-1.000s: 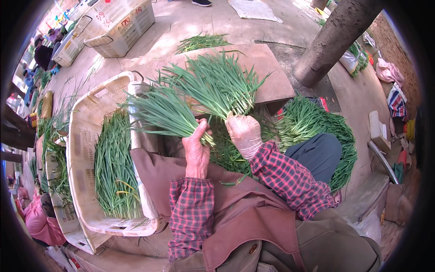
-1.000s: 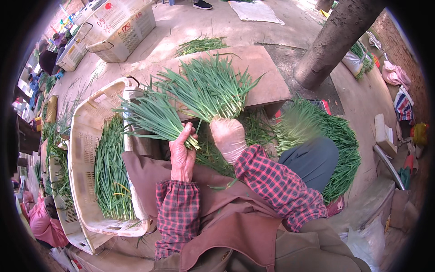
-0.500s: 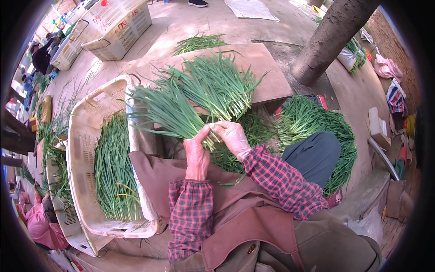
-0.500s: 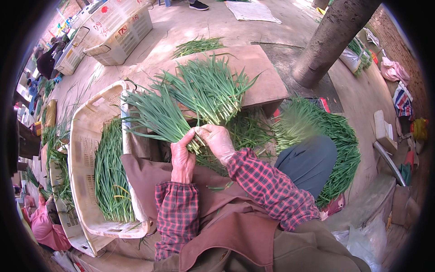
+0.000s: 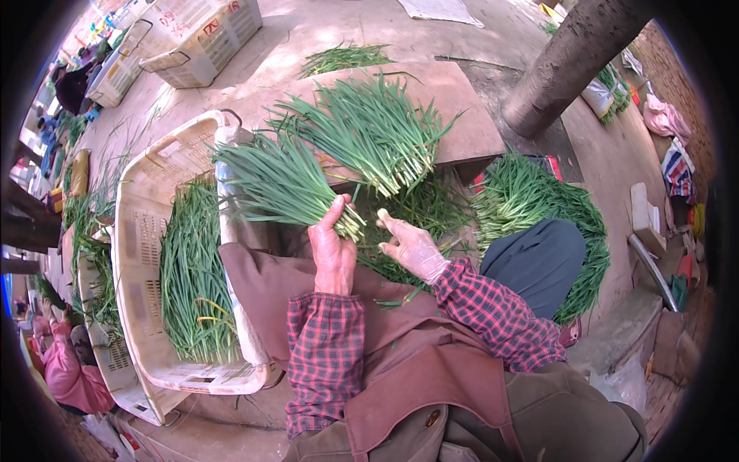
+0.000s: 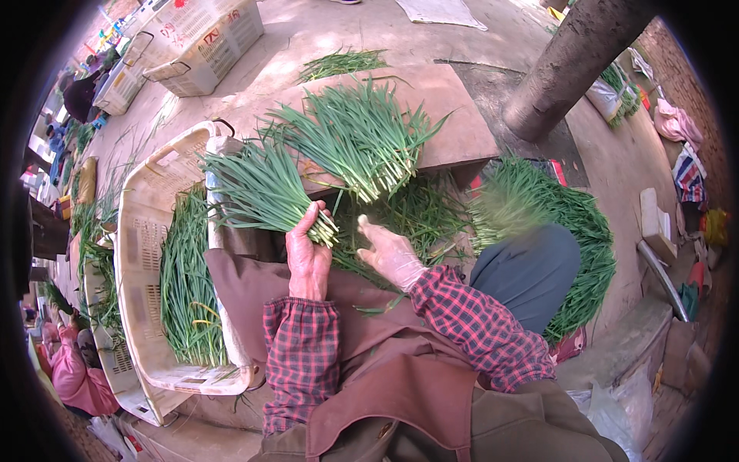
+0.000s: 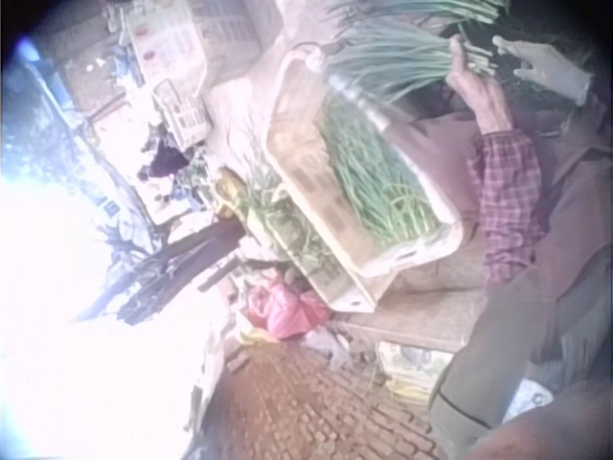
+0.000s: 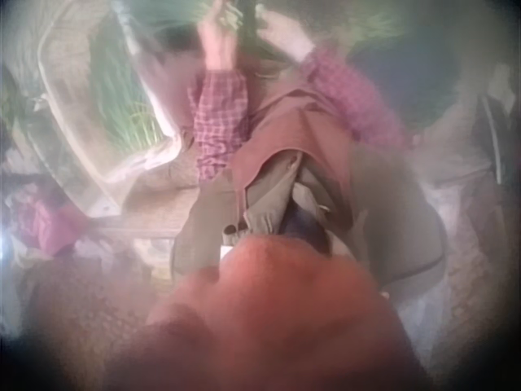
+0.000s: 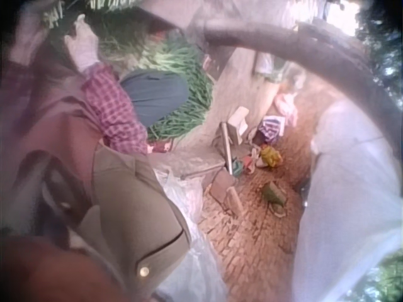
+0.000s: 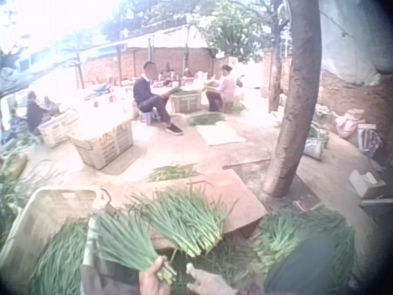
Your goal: The person picks green chive stalks from a plastic crate and arranges them into bundles on a wooden surface by hand.
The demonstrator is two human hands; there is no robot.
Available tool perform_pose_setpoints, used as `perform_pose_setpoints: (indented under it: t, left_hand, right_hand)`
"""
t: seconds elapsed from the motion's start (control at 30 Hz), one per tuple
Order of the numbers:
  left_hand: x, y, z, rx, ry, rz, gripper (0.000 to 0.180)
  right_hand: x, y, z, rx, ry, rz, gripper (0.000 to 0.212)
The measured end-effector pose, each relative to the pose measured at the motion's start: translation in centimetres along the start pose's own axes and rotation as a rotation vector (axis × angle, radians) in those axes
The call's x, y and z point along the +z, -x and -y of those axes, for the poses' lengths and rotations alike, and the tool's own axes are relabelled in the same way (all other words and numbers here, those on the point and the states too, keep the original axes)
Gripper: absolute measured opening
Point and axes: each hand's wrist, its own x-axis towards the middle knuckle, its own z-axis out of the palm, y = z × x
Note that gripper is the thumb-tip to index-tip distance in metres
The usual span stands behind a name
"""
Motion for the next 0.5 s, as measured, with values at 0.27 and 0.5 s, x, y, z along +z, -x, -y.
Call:
perform_pose_setpoints:
  t: [0.27,0.5]
  left_hand:
    - [0.6,0.3,-0.4,-0.017,-0.002,0.014,0.017]
    - [0.6,0.4,-0.6,0.076,-0.032,0.032,0.014]
  right_hand:
    - [1.0,-1.7,4.0,0.33,-0.594,0.095,0.017]
    - [0.7,1.3,-5.1,0.195,0.776,0.231,0.021]
